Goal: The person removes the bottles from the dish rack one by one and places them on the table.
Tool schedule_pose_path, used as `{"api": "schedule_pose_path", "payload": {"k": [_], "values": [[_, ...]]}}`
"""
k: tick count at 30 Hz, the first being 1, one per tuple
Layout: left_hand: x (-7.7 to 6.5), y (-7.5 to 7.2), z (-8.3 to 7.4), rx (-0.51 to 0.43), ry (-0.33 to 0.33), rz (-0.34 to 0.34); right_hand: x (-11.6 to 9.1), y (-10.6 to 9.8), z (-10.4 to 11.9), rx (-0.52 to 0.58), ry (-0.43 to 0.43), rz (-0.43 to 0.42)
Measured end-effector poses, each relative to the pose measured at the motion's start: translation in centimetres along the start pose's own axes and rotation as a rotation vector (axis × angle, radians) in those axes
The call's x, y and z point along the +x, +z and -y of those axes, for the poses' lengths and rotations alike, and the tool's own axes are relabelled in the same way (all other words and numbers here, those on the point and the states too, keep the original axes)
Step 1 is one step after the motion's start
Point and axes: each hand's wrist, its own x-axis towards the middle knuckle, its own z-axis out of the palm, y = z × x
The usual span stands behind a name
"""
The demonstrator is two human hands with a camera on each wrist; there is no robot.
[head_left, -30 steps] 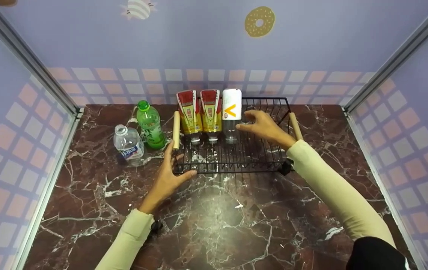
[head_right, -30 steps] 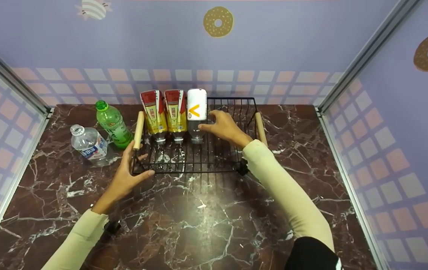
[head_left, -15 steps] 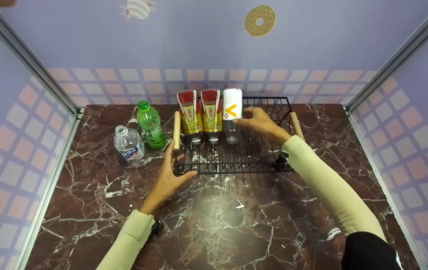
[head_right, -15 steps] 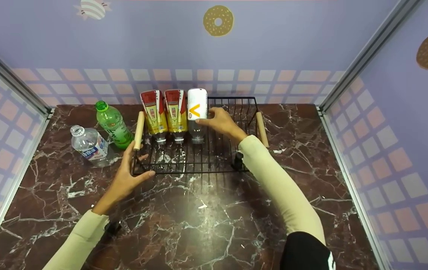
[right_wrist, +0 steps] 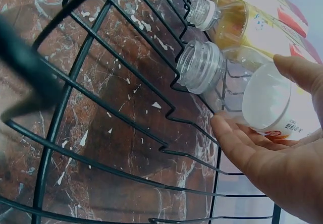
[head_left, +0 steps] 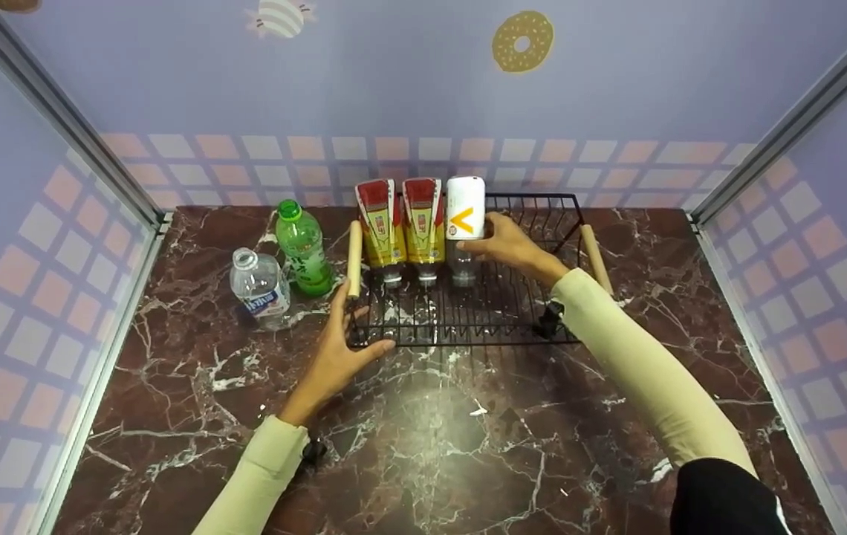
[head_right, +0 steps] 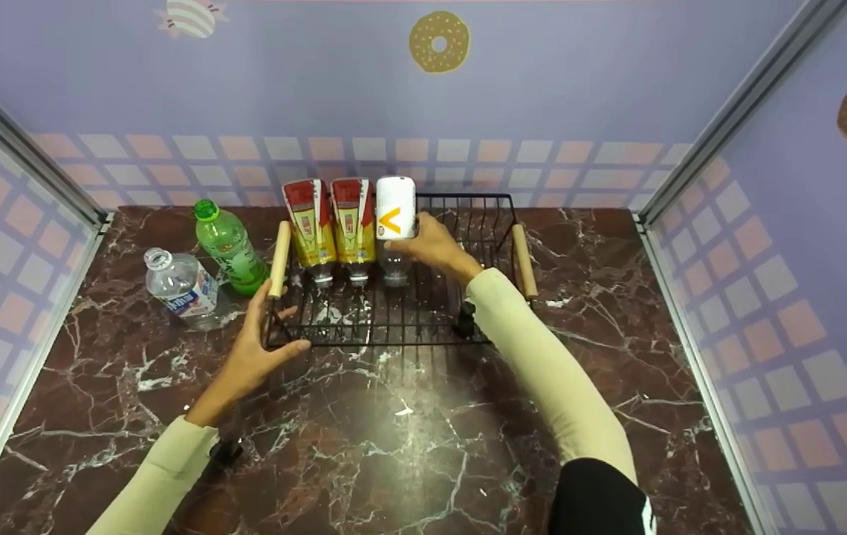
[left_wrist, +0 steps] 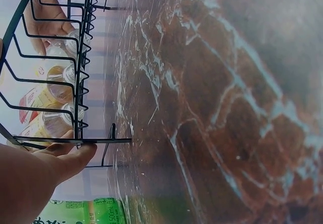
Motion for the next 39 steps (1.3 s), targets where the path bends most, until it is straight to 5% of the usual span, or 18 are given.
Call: {"api": "schedule_pose_path", "payload": {"k": [19,39], "values": [[-0.1,0.0,0.0,-0.007,-0.013,-0.011,-3.6,-2.4,0.7,-0.054,-0.072,-0.074],[0.0,0.1,0.1,0.009,-0.002,-0.014,-8.3,-5.1,0.1,0.02,-0.099,-0.142]]}}
